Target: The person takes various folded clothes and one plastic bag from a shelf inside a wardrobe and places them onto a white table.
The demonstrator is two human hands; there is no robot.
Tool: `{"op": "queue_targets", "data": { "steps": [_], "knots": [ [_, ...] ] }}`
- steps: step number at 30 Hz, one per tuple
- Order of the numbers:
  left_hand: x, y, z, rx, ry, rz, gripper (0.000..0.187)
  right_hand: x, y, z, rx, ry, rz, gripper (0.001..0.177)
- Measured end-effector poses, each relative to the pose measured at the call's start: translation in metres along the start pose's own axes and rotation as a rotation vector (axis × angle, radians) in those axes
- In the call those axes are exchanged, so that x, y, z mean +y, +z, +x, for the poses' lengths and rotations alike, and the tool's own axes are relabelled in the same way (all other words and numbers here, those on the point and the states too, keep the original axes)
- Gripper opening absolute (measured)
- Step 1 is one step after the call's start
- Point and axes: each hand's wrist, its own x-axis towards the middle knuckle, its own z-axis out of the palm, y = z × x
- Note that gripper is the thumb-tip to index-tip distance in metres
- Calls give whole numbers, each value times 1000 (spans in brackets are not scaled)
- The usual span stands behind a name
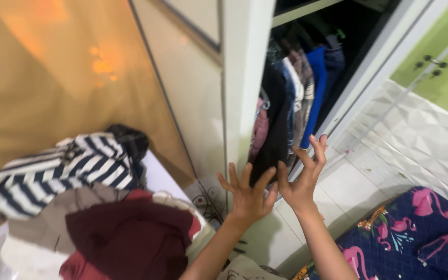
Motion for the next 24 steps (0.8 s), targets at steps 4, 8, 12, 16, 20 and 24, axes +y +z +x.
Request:
{"op": "queue_targets", "data": {
  "steps": [4, 8, 12, 16, 20, 24],
  "knots": [
    [-3, 21, 2, -16, 153, -56, 50, 14, -8, 12, 42, 30, -62, 51],
    [3, 41, 8, -60, 134, -56, 49, 36, -18, 33, 69, 36, -83, 50],
    [15, 66, 33, -185, 82, -165, 45, 67, -25, 65, 63, -17, -91, 46],
    [32, 90, 91, -152, 25, -133, 41, 102, -36, 108, 56, -90, -89, 39],
    [48, 113, 164, -72, -14, -123, 41, 133, -51, 165, 46, -147, -13, 34],
    [55, 137, 235, 27, -23, -73, 41, 155, -54, 218, 48, -199, 72, 30]
  ]
}}
